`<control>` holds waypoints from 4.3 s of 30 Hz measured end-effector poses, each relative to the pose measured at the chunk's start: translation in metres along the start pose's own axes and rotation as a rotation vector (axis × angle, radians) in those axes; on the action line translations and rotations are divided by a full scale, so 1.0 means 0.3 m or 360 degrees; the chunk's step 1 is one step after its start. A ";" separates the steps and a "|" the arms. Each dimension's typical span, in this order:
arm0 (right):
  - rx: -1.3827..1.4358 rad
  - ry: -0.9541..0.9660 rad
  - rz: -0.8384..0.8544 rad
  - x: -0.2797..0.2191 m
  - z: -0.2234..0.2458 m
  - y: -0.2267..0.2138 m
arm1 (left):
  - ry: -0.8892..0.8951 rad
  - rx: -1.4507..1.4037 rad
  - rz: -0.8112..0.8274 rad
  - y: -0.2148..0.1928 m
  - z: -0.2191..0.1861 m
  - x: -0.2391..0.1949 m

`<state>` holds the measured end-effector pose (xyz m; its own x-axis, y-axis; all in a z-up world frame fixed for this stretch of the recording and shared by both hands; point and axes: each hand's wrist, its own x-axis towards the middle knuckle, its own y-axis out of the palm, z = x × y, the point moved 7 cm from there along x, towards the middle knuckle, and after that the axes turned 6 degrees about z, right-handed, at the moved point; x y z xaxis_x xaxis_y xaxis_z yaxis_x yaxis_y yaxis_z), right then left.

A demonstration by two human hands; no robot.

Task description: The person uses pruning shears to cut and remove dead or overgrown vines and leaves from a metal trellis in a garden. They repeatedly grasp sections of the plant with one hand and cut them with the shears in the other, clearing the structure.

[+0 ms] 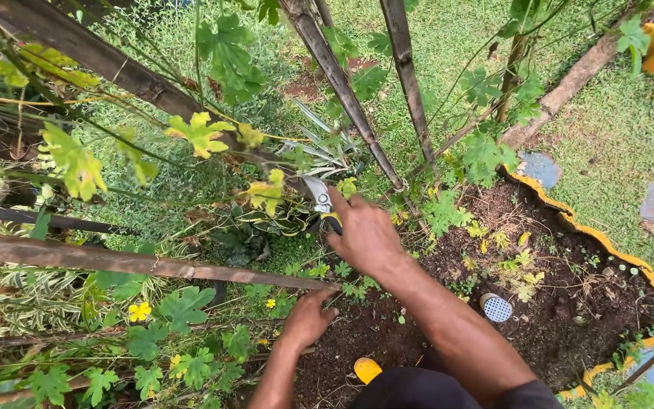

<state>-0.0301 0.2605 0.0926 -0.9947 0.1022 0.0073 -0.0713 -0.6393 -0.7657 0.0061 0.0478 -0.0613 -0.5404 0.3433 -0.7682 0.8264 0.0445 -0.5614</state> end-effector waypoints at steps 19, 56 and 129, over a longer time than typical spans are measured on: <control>0.2179 0.0069 0.0992 -0.077 0.090 0.453 | 0.0016 -0.0030 0.0019 0.249 0.366 -0.042; 0.2939 0.0051 0.1954 0.087 0.432 0.533 | -0.0752 -0.0443 0.0127 0.475 0.652 -0.394; 0.0659 0.1224 0.0675 -0.842 -0.749 0.945 | 0.1207 -0.2013 -0.1147 -0.683 -0.058 -0.203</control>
<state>0.2174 0.2247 -0.2708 -0.6345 0.1776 -0.7522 0.1158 -0.9404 -0.3197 -0.1273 0.0340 0.1059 -0.9666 0.2499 0.0563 0.2559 0.9514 0.1711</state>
